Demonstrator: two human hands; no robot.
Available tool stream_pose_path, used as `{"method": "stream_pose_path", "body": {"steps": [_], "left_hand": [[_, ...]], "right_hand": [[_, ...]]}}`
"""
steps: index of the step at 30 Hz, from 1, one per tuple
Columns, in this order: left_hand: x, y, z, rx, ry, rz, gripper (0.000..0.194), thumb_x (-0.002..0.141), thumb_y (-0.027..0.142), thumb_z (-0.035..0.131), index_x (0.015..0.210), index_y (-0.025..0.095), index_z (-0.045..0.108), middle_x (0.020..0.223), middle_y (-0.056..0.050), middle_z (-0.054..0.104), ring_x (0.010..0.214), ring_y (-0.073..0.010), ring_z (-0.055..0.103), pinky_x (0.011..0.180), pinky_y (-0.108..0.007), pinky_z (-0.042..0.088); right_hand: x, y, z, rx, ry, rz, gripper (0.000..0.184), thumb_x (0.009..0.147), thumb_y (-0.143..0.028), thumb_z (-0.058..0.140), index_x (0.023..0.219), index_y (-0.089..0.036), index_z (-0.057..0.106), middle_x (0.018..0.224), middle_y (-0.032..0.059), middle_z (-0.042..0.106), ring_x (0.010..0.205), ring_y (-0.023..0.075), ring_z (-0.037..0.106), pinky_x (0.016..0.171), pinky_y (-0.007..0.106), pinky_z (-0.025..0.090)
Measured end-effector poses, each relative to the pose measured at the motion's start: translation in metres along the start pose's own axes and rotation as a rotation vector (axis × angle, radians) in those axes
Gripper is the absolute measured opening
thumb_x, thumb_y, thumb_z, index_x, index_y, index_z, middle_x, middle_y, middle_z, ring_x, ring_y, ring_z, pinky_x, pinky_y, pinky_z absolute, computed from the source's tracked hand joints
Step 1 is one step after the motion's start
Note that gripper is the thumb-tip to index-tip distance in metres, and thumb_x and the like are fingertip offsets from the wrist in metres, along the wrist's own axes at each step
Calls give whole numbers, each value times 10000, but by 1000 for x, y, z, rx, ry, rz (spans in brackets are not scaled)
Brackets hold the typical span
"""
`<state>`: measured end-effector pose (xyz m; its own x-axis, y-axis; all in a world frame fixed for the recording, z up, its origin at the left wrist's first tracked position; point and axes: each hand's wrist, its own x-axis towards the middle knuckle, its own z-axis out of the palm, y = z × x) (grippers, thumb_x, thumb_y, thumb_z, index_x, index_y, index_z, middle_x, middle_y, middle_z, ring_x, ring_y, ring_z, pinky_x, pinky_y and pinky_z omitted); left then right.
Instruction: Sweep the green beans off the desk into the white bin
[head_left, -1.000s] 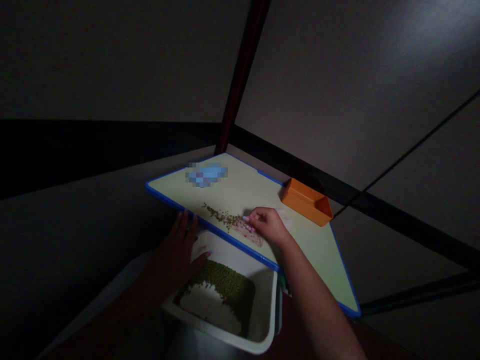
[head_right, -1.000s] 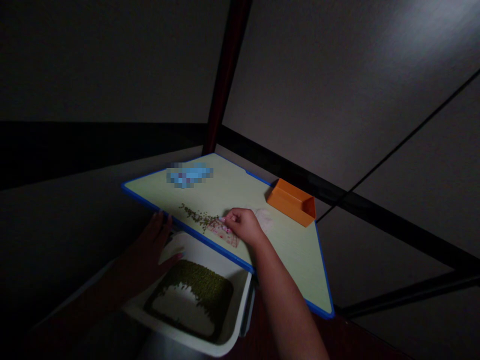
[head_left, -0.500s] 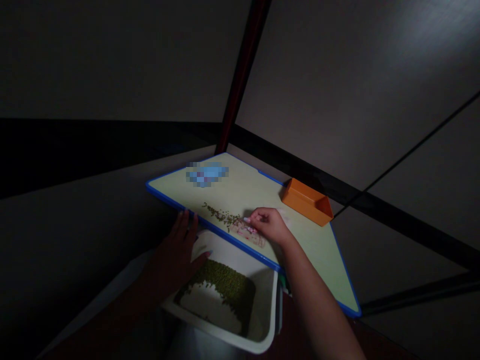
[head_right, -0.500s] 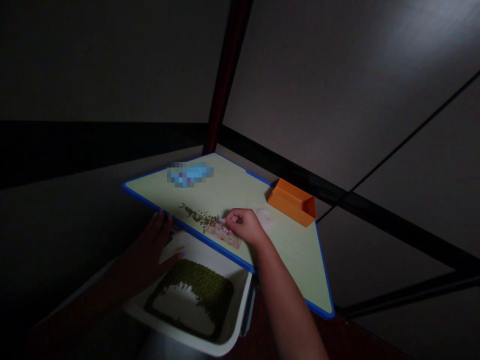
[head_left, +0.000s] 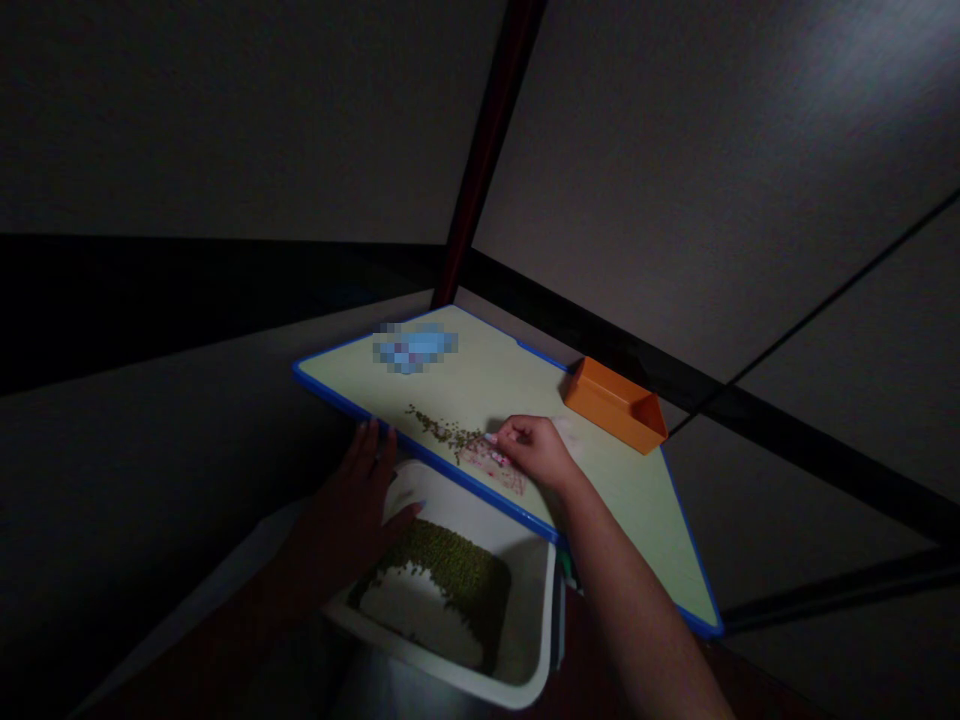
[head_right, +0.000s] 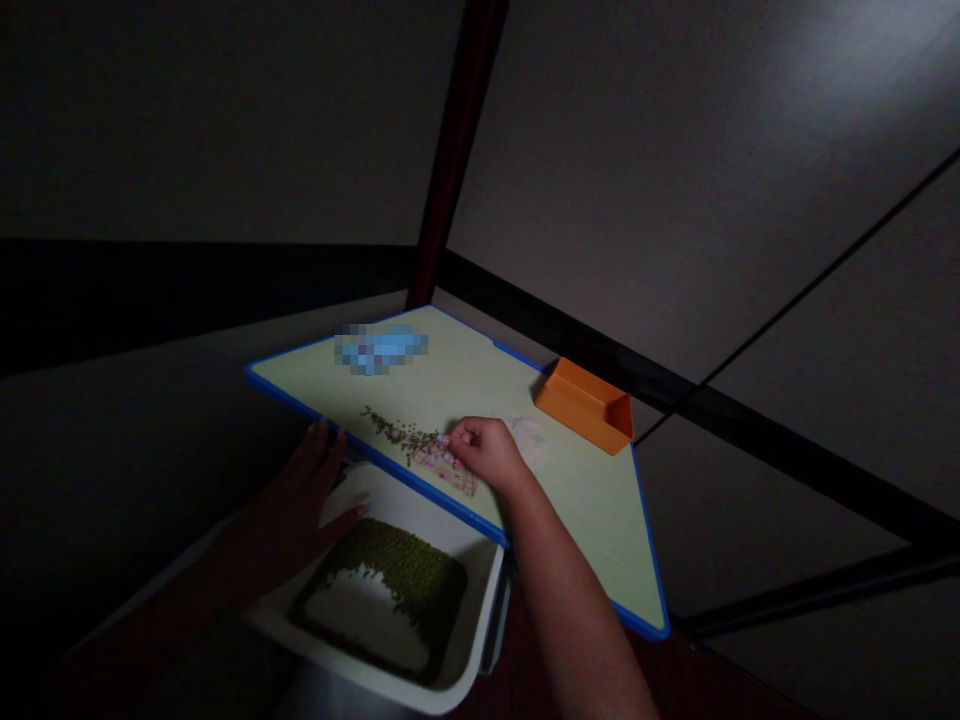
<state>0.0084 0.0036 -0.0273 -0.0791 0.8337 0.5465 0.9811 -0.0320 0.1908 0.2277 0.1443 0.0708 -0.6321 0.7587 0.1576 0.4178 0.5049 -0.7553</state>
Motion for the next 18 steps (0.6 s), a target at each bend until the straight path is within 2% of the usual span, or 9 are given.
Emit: {"method": "stream_pose_path", "body": {"steps": [8, 14, 18], "left_hand": [[1, 0, -2, -20, 7, -8, 918, 764, 648, 433, 1421, 43, 220, 1522, -263, 210, 1416, -376, 207, 1083, -501, 347], [0, -1, -2, -42, 11, -13, 951, 767, 655, 419, 1441, 51, 130, 1531, -254, 191, 1423, -360, 193, 1092, -503, 337], [0, -1, -3, -29, 2, -19, 948, 767, 662, 409, 1432, 33, 162, 1526, -263, 201, 1422, -367, 193, 1098, -498, 328]], "right_hand": [[1, -3, 1, -48, 27, -8, 248, 780, -374, 601, 653, -161, 589, 537, 3, 589, 462, 99, 478, 463, 201, 330], [4, -2, 2, -79, 69, -27, 271, 784, -396, 599, 645, -164, 581, 534, 2, 575, 475, 102, 461, 467, 203, 318], [5, -2, 3, -80, 66, -31, 274, 781, -399, 604, 646, -162, 582, 529, -4, 559, 475, 96, 443, 465, 200, 309]]}}
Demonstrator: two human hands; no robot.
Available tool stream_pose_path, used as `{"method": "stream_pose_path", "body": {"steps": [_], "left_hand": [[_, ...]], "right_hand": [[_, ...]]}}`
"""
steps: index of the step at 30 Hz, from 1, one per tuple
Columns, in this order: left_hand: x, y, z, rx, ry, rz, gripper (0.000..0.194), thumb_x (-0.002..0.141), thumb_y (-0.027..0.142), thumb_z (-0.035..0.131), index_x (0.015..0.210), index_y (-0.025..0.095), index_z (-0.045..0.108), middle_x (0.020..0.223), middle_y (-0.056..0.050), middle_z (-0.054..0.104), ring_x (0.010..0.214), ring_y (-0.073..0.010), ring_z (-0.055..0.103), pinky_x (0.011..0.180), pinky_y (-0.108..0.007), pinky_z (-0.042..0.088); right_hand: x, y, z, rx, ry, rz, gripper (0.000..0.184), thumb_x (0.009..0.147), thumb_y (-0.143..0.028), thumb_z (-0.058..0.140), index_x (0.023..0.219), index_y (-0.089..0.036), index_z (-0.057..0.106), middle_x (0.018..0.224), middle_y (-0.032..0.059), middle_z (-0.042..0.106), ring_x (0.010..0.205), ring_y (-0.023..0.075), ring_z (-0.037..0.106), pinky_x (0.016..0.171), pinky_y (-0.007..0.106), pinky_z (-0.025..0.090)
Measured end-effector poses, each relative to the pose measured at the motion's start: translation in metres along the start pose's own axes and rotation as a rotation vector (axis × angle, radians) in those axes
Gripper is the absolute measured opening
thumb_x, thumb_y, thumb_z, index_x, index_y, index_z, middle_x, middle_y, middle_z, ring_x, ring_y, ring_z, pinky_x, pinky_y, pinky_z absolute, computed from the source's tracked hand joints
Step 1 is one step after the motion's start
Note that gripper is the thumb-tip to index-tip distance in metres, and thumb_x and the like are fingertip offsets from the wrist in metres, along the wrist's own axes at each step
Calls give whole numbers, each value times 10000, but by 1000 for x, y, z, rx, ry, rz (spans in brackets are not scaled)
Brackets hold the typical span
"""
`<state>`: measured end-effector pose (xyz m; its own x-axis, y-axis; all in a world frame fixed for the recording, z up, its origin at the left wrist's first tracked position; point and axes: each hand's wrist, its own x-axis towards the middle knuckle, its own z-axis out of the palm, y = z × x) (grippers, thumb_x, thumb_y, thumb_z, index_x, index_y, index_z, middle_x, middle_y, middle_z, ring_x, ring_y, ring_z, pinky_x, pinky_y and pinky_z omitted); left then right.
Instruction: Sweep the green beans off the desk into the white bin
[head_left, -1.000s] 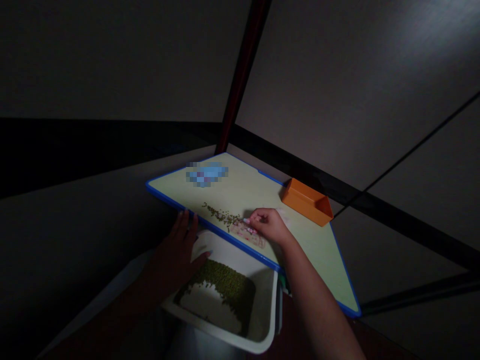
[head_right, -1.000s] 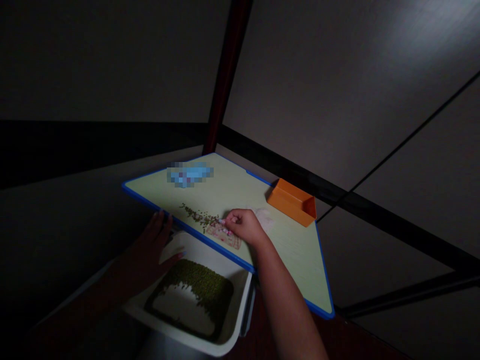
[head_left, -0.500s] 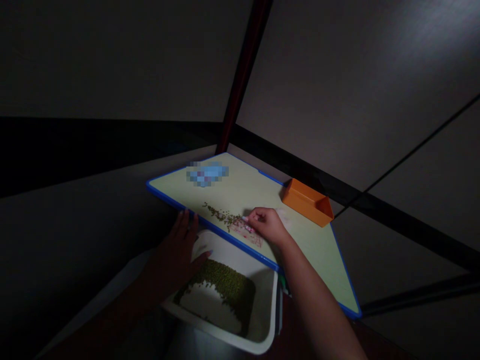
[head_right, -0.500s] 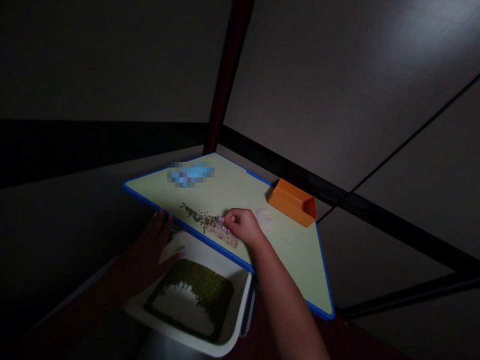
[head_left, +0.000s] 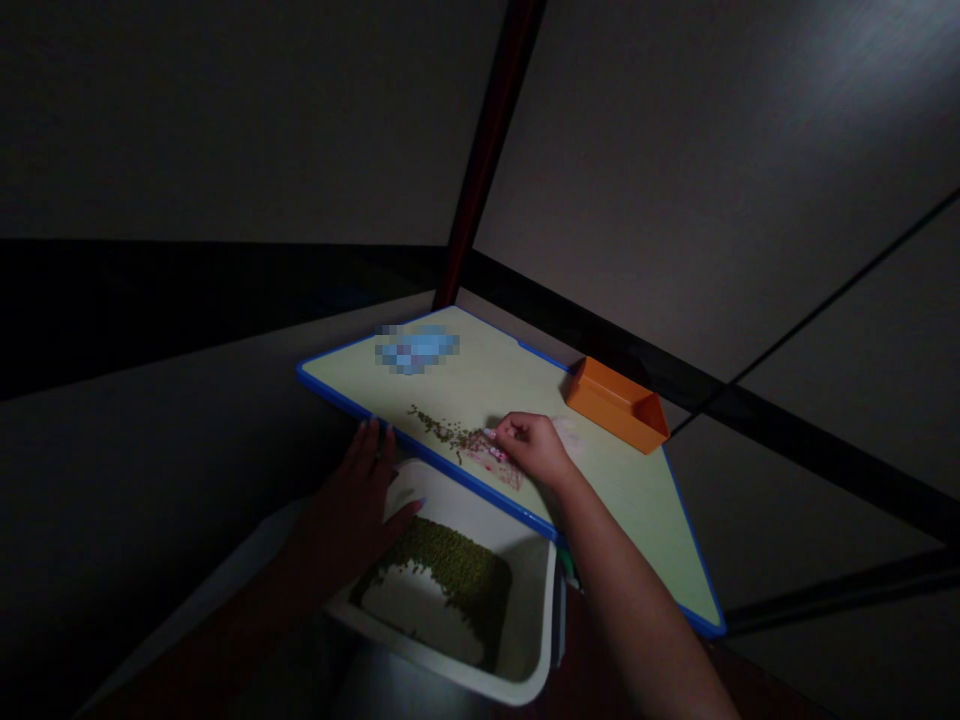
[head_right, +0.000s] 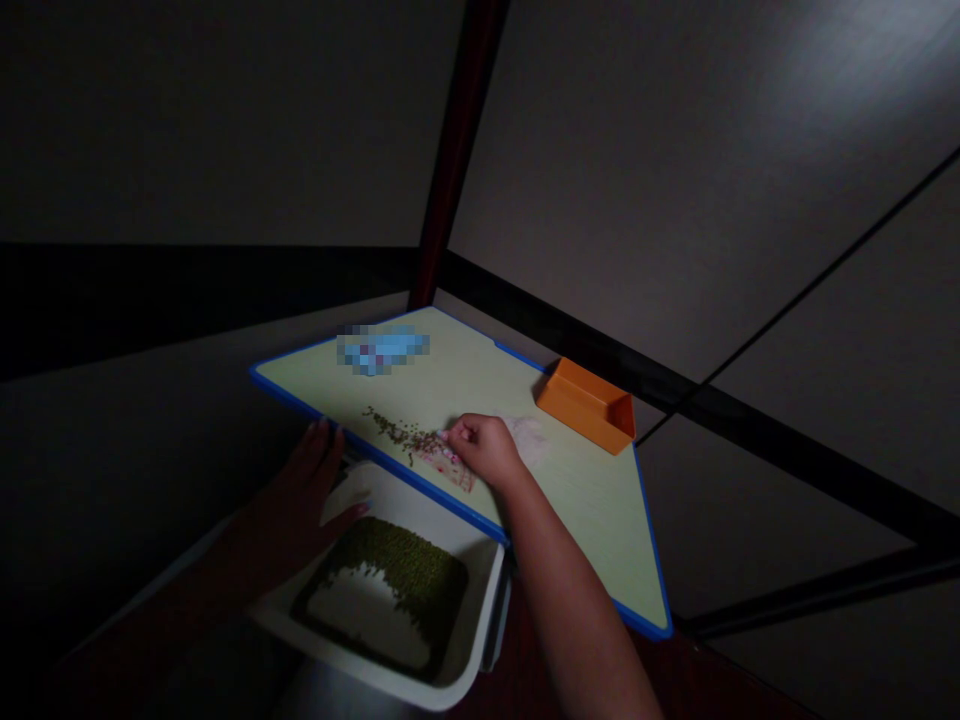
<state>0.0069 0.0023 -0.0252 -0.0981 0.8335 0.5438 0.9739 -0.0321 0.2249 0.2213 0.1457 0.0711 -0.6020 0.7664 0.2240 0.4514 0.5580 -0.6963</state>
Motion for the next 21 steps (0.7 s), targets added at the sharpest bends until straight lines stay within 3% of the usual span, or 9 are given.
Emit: {"method": "stream_pose_path", "body": {"steps": [13, 21], "left_hand": [[1, 0, -2, 27, 2, 16, 901, 776, 644, 418, 1422, 48, 217, 1521, -275, 201, 1418, -376, 193, 1077, -502, 355], [1, 0, -3, 27, -24, 8, 869, 782, 613, 439, 1435, 90, 205, 1529, -264, 187, 1420, -376, 188, 1078, -503, 354]], "right_hand": [[-1, -2, 0, 85, -44, 24, 250, 778, -378, 606, 660, -159, 587, 545, -1, 578, 466, 96, 466, 465, 199, 326], [1, -1, 3, -28, -19, -75, 247, 808, -367, 597, 684, -156, 626, 565, -8, 564, 502, 96, 452, 505, 202, 322]]}}
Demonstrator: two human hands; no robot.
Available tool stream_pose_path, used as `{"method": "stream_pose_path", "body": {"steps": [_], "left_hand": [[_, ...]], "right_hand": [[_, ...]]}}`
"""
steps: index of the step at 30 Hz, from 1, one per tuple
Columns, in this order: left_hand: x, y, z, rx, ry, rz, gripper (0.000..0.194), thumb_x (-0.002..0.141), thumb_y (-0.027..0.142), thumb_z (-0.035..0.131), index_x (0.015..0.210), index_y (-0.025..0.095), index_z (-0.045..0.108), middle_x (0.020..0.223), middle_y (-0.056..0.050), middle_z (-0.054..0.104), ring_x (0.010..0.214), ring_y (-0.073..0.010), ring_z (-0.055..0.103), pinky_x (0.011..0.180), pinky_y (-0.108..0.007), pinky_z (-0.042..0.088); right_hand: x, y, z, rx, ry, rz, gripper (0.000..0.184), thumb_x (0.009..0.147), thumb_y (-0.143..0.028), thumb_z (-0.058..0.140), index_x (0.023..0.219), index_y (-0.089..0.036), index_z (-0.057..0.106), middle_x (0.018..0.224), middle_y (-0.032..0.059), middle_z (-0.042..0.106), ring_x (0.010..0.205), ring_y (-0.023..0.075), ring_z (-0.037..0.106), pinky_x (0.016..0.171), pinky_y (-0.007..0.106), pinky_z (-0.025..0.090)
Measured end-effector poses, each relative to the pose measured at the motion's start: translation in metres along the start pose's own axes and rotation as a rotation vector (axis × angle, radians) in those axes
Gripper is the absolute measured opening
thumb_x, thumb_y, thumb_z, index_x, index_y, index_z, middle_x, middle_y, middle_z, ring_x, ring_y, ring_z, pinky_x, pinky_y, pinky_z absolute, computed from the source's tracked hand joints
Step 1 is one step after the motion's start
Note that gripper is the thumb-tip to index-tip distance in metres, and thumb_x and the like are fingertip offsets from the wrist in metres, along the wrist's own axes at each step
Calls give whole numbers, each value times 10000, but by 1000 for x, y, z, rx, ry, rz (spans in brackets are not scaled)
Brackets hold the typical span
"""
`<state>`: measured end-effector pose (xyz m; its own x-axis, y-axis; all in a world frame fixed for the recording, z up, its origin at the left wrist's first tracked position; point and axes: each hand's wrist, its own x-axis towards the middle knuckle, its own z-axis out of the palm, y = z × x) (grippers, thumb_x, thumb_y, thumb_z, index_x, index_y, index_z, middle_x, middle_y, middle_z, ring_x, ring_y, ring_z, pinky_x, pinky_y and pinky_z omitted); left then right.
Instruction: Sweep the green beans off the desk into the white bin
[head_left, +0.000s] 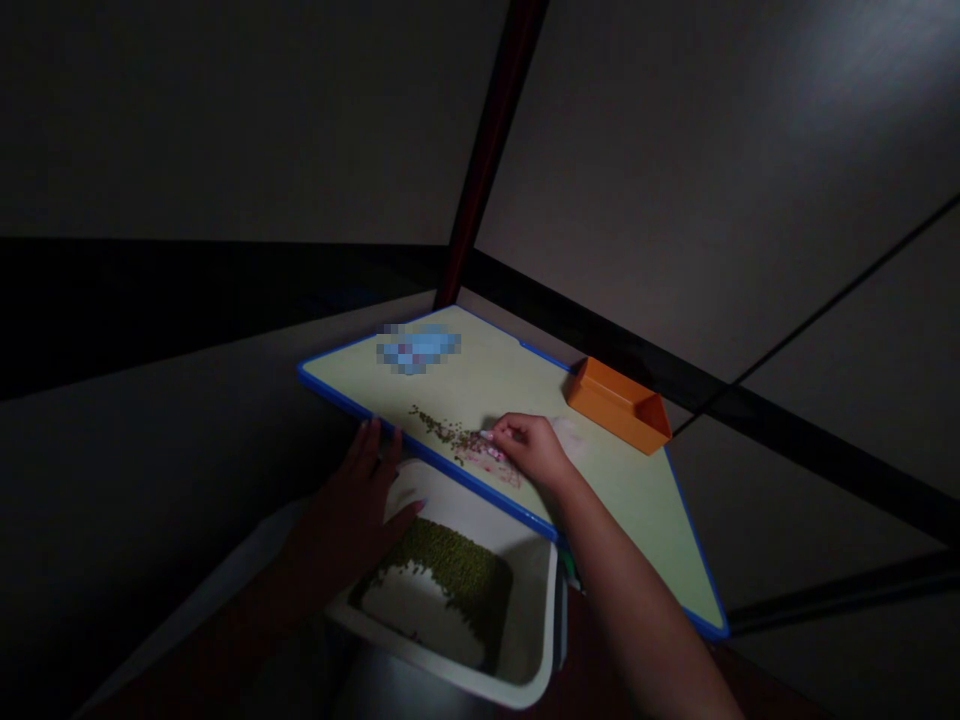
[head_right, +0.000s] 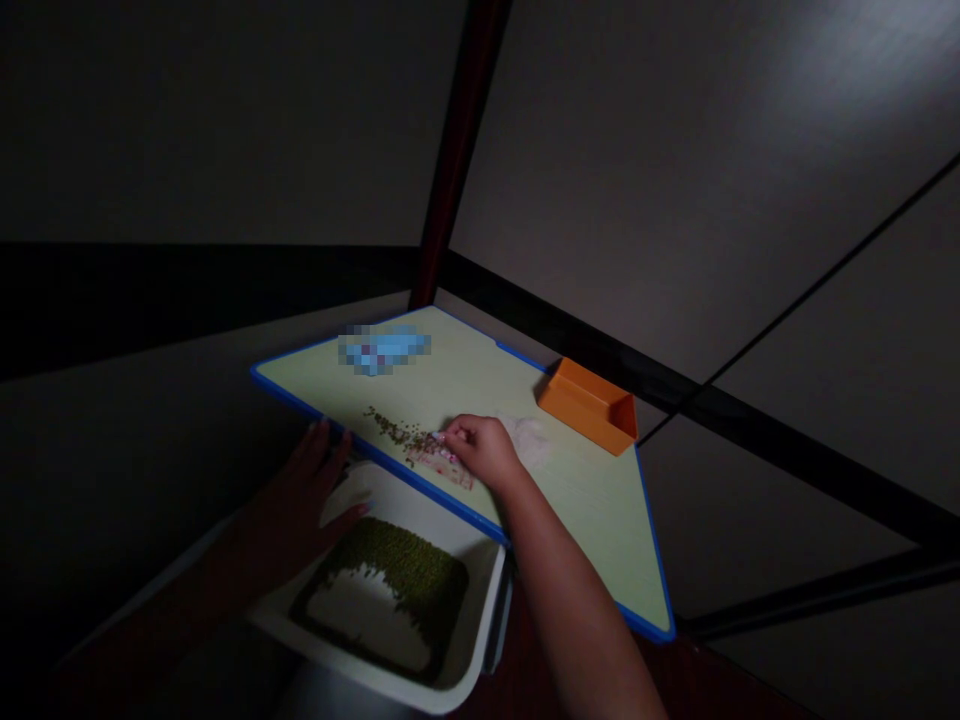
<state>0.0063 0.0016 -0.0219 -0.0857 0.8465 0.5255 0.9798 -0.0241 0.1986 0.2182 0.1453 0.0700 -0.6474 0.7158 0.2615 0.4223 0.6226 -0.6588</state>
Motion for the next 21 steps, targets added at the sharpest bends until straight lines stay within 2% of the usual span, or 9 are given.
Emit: {"method": "stream_pose_path", "body": {"steps": [11, 16, 21], "left_hand": [[0, 0, 0, -14, -4, -1, 885, 783, 616, 441, 1448, 108, 153, 1542, -256, 148, 1426, -371, 165, 1086, -509, 340], [-1, -1, 0, -2, -5, 4, 885, 783, 612, 443, 1447, 100, 158, 1536, -264, 163, 1426, -373, 161, 1083, -511, 344], [0, -1, 1, 2, 2, -3, 870, 784, 605, 446, 1442, 99, 182, 1532, -263, 178, 1422, -371, 173, 1082, -510, 347]], "right_hand": [[0, -5, 0, -59, -37, -48, 188, 824, -294, 596, 709, -151, 637, 599, -3, 584, 532, 97, 464, 529, 203, 325], [-1, -4, 1, 14, -48, -12, 189, 811, -303, 610, 697, -154, 627, 591, -7, 576, 518, 93, 463, 514, 201, 326], [-3, -4, 2, 155, -84, 32, 251, 795, -389, 624, 709, -153, 615, 578, -8, 572, 489, 93, 467, 484, 203, 333]]}}
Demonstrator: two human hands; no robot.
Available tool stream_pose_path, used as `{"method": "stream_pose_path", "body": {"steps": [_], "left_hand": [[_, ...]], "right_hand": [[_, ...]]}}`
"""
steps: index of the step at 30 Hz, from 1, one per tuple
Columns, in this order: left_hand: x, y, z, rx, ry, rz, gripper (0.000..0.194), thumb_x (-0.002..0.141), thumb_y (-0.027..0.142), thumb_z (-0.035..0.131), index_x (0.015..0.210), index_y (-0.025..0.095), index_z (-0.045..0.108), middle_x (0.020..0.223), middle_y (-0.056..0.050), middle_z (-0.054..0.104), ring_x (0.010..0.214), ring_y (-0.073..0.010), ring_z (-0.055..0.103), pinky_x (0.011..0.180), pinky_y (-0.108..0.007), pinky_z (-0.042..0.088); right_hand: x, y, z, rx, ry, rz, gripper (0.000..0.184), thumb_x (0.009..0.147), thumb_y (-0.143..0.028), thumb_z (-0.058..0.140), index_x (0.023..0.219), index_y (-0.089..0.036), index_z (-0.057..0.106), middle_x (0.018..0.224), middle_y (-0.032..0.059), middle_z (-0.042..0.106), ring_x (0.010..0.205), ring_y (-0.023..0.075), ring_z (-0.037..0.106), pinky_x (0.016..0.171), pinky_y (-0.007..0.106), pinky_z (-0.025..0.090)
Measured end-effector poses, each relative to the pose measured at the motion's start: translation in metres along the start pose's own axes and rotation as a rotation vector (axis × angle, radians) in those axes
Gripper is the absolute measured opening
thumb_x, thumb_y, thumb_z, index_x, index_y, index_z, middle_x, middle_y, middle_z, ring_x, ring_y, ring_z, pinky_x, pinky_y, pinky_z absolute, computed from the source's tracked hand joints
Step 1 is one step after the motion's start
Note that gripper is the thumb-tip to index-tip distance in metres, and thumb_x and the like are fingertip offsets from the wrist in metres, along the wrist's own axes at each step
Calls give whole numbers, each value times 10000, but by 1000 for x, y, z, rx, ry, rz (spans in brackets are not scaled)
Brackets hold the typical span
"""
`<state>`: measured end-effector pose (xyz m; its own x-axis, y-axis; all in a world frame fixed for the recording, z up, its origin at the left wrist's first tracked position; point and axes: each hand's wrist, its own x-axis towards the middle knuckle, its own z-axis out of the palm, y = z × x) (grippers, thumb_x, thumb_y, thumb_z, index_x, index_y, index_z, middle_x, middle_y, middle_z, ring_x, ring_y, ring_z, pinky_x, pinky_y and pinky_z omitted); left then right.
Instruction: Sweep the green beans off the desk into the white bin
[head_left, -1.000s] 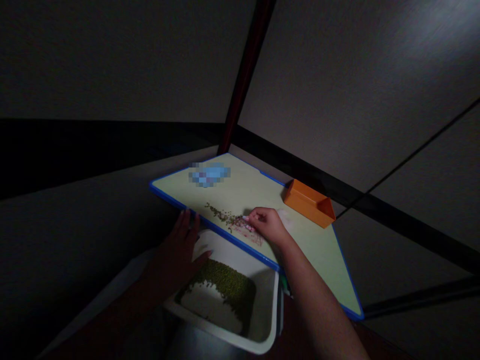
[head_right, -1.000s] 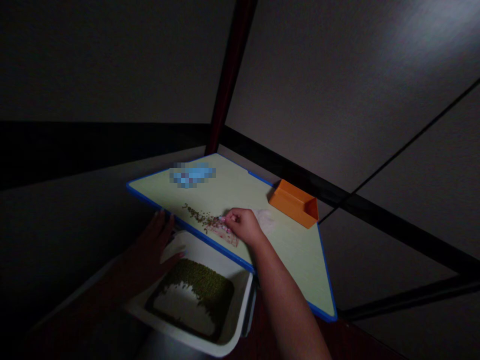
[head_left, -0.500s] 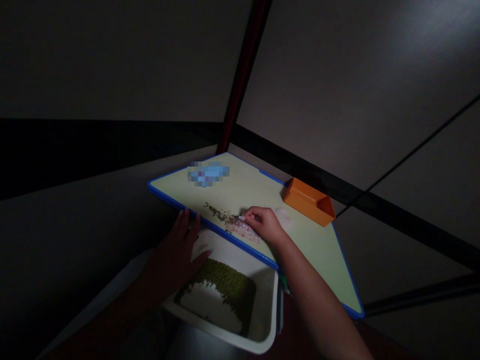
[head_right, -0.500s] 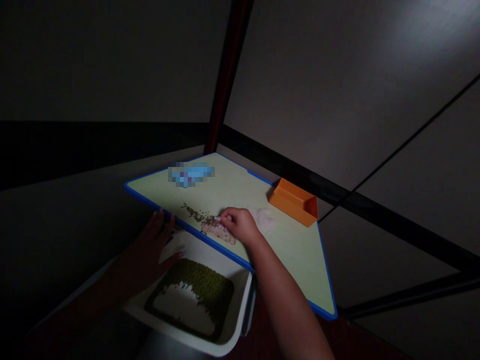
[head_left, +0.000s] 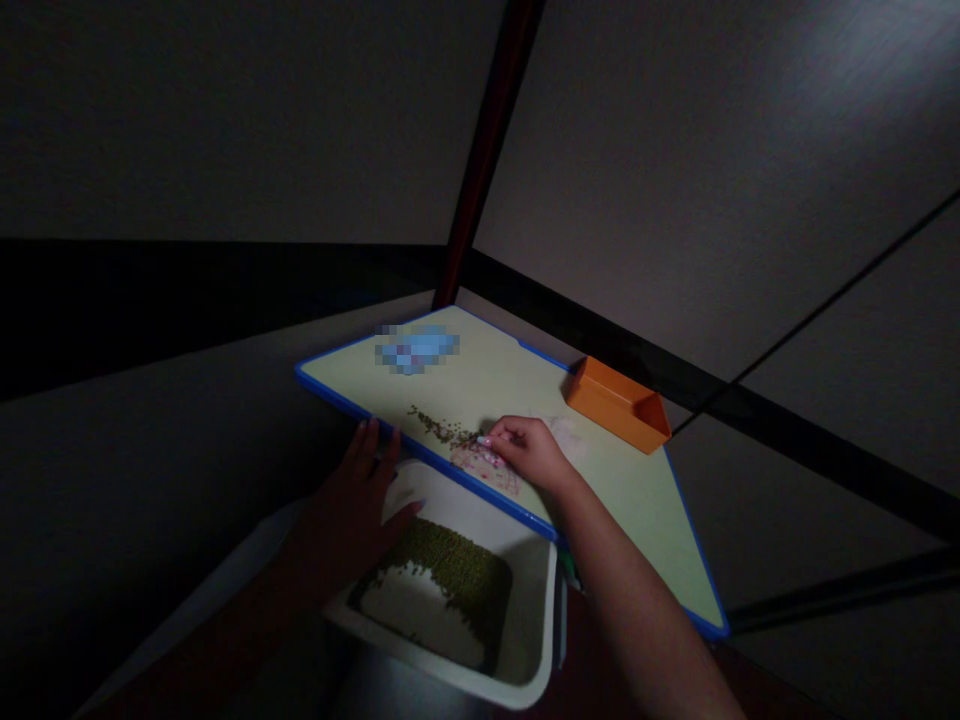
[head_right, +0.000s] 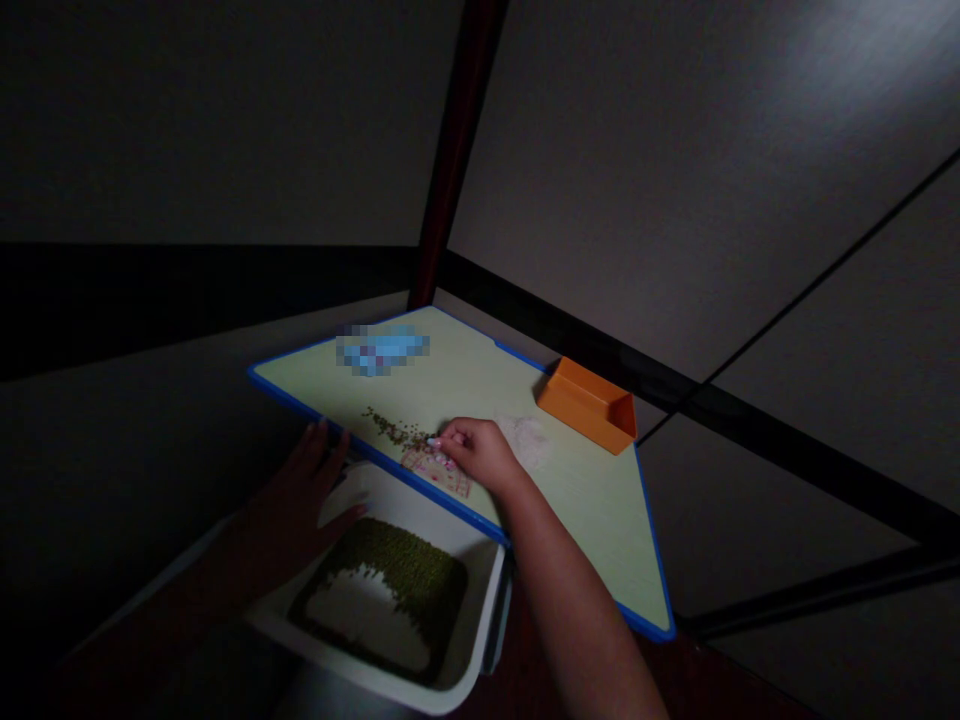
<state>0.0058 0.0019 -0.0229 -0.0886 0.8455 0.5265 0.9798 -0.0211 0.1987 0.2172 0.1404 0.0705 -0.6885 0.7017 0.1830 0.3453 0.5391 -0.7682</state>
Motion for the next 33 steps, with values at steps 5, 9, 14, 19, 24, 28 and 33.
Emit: {"method": "stream_pose_path", "body": {"steps": [5, 9, 14, 19, 24, 28, 33], "left_hand": [[0, 1, -1, 0, 7, 13, 893, 772, 618, 455, 1440, 90, 183, 1524, -273, 192, 1419, -377, 180, 1076, -516, 355], [0, 0, -1, 14, 16, 22, 883, 780, 614, 445, 1438, 86, 186, 1514, -279, 218, 1418, -372, 183, 1073, -516, 358], [0, 0, -1, 8, 20, 24, 878, 778, 618, 447, 1431, 80, 210, 1513, -273, 228, 1418, -365, 186, 1074, -505, 361], [1, -1, 1, -10, 16, 24, 873, 782, 619, 436, 1426, 71, 223, 1505, -251, 270, 1419, -357, 195, 1080, -514, 355], [0, -3, 3, -7, 23, 35, 887, 775, 634, 438, 1436, 92, 203, 1519, -226, 251, 1424, -347, 189, 1084, -507, 356], [1, -3, 4, -9, 24, 32, 886, 772, 635, 441, 1430, 84, 223, 1512, -226, 272, 1422, -354, 191, 1093, -507, 343], [1, -1, 2, 1, 7, 28, 889, 774, 633, 439, 1433, 81, 210, 1509, -236, 277, 1419, -356, 201, 1088, -497, 354]], "right_hand": [[-2, -1, -2, 23, 9, 12, 268, 781, -415, 630, 705, -158, 614, 570, -7, 578, 486, 98, 481, 480, 203, 340], [-3, 1, -8, -77, 133, -1, 252, 795, -393, 601, 697, -161, 608, 554, -16, 560, 498, 99, 465, 495, 202, 334], [-2, 4, -17, -358, 342, 71, 245, 833, -363, 534, 703, -172, 616, 569, -1, 591, 512, 114, 482, 500, 215, 296], [-1, 7, -17, -514, 337, 120, 214, 834, -325, 532, 699, -186, 623, 589, 15, 619, 523, 121, 492, 505, 227, 267], [0, 10, -14, -382, 270, 72, 236, 828, -361, 555, 689, -177, 602, 557, 6, 595, 504, 116, 477, 487, 215, 274], [-1, 8, -13, -256, 200, 27, 266, 817, -399, 568, 682, -171, 581, 542, -2, 563, 496, 113, 462, 477, 208, 287], [-4, 6, -13, -147, 132, 11, 270, 810, -408, 579, 696, -164, 580, 543, -12, 551, 477, 100, 444, 468, 202, 297]]}}
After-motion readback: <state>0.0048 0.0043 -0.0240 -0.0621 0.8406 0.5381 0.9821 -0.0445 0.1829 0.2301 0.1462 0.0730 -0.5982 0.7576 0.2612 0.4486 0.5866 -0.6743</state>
